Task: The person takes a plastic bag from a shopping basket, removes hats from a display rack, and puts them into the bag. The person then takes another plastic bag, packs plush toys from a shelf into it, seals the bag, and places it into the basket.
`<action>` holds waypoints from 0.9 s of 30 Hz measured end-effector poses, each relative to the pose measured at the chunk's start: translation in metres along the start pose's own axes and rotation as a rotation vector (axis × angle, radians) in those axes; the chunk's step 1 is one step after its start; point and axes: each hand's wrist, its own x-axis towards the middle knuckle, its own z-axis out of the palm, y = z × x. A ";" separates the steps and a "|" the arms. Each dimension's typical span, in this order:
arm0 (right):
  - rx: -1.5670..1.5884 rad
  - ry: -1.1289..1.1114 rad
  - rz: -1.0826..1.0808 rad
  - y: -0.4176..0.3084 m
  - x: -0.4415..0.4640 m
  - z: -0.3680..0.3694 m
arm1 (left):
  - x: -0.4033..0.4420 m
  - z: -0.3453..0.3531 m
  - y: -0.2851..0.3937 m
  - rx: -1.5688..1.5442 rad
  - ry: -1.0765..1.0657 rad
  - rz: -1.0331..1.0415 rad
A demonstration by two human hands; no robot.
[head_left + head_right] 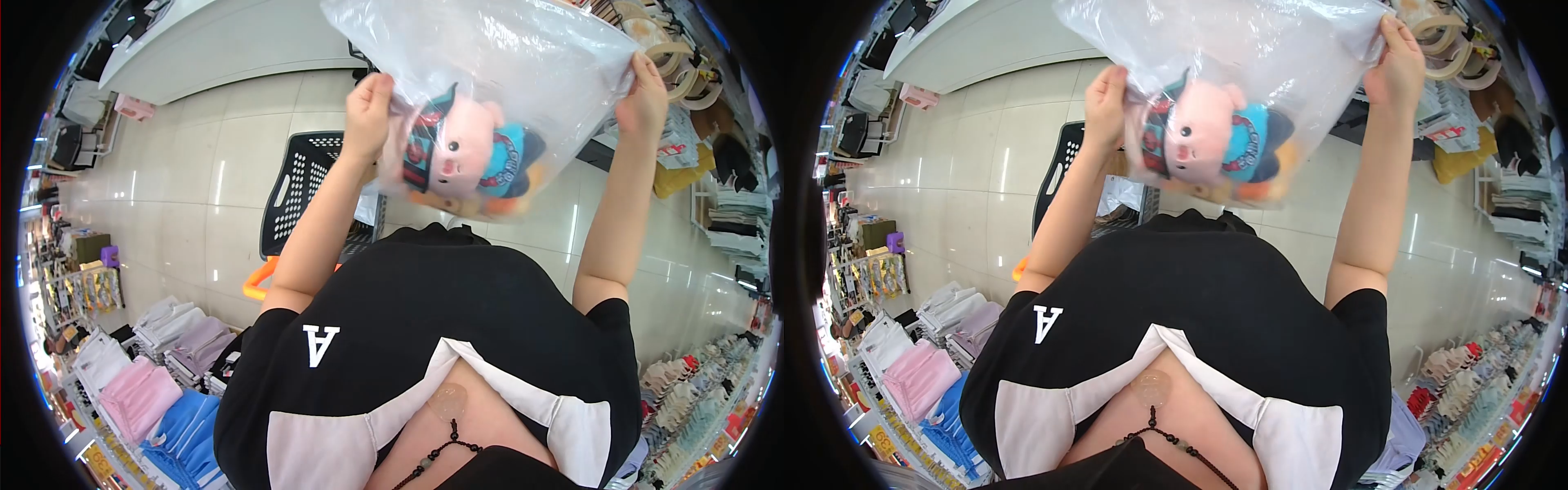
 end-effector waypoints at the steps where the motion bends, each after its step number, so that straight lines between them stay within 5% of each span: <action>1: 0.014 0.039 0.054 0.009 -0.004 0.002 | 0.001 0.005 0.015 0.004 0.000 -0.001; 8: 0.267 -0.662 0.714 0.160 -0.108 -0.026 | 0.010 -0.012 0.061 -0.564 0.263 -0.352; 10: 0.013 -0.537 0.791 0.185 -0.143 -0.007 | 0.018 -0.032 0.046 -0.509 0.323 -0.365; 14: 0.052 -0.451 0.822 0.213 -0.140 0.011 | 0.020 -0.040 0.044 -0.596 0.420 -0.542; 20: 0.021 -0.187 0.514 0.205 -0.109 0.032 | 0.017 -0.086 0.017 -0.448 0.393 -0.395; 22: 0.023 -0.163 0.480 0.191 -0.107 0.042 | 0.009 -0.084 0.025 -0.163 0.465 -0.380; 27: -0.039 -0.065 0.429 0.189 -0.107 0.039 | -0.003 -0.094 0.029 -0.118 0.327 -0.532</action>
